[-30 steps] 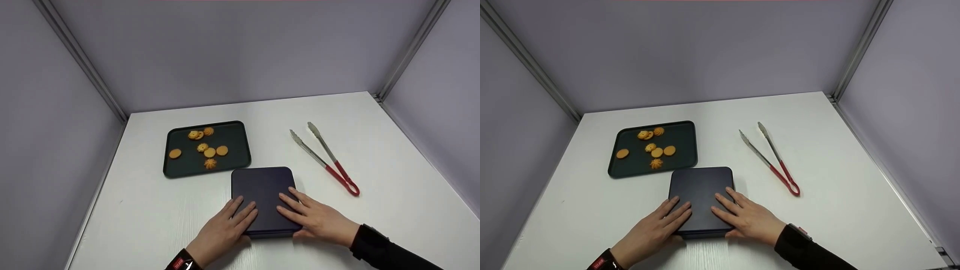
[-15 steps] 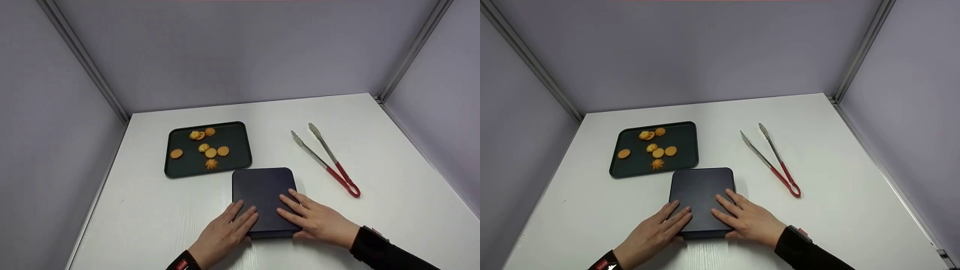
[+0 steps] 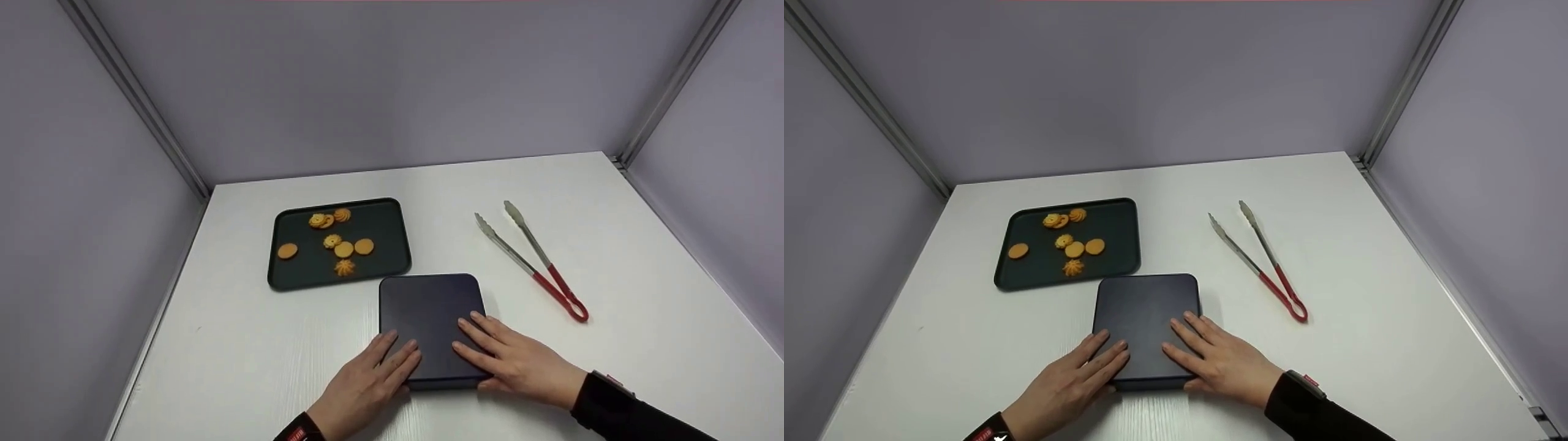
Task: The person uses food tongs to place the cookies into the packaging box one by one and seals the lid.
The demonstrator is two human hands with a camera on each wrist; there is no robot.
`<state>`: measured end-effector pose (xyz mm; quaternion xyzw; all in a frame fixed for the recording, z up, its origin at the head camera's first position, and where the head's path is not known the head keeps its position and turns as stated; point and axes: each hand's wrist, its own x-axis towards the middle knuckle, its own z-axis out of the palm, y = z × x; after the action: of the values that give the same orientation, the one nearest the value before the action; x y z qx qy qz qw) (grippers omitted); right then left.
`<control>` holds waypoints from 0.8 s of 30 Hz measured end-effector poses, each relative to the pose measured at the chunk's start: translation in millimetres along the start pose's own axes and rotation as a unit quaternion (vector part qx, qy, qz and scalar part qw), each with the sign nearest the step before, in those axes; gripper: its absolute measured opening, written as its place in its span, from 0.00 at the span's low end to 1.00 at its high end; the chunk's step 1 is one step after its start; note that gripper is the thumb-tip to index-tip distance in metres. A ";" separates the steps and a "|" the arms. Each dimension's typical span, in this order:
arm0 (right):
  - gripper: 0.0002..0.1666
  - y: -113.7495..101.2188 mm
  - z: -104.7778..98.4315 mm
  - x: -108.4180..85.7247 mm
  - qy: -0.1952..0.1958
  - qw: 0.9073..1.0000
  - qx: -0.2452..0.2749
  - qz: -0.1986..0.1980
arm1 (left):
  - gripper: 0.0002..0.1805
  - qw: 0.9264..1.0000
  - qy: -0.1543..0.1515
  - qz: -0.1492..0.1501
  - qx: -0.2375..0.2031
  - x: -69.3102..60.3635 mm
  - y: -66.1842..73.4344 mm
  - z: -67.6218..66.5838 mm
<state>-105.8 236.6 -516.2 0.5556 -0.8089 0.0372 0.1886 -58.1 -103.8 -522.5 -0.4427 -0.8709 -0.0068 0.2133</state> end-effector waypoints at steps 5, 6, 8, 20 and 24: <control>0.45 0.0 -1.9 1.0 -0.002 1.000 0.003 -0.002 | 0.32 1.000 0.017 -0.011 -0.006 0.9 1.5 0.2; 0.45 0.0 -2.1 1.0 -0.003 1.000 0.008 -0.001 | 0.32 1.000 0.017 -0.011 -0.003 1.2 1.6 0.1; 0.45 -0.1 -2.3 1.0 -0.003 1.000 0.013 0.002 | 0.32 1.000 0.018 -0.012 -0.001 1.5 1.7 -0.2; 0.46 -0.5 -6.3 3.8 0.000 1.000 0.010 0.005 | 0.31 1.000 0.017 -0.016 -0.004 6.9 2.1 -4.9; 0.46 0.2 -10.8 6.2 -0.001 1.000 0.017 0.004 | 0.30 1.000 0.004 -0.015 -0.006 12.2 -0.3 -10.2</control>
<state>-105.0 234.1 -504.0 0.5557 -0.8104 0.0512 0.1785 -61.0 -96.6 -508.5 -0.4304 -0.8768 -0.0167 0.2138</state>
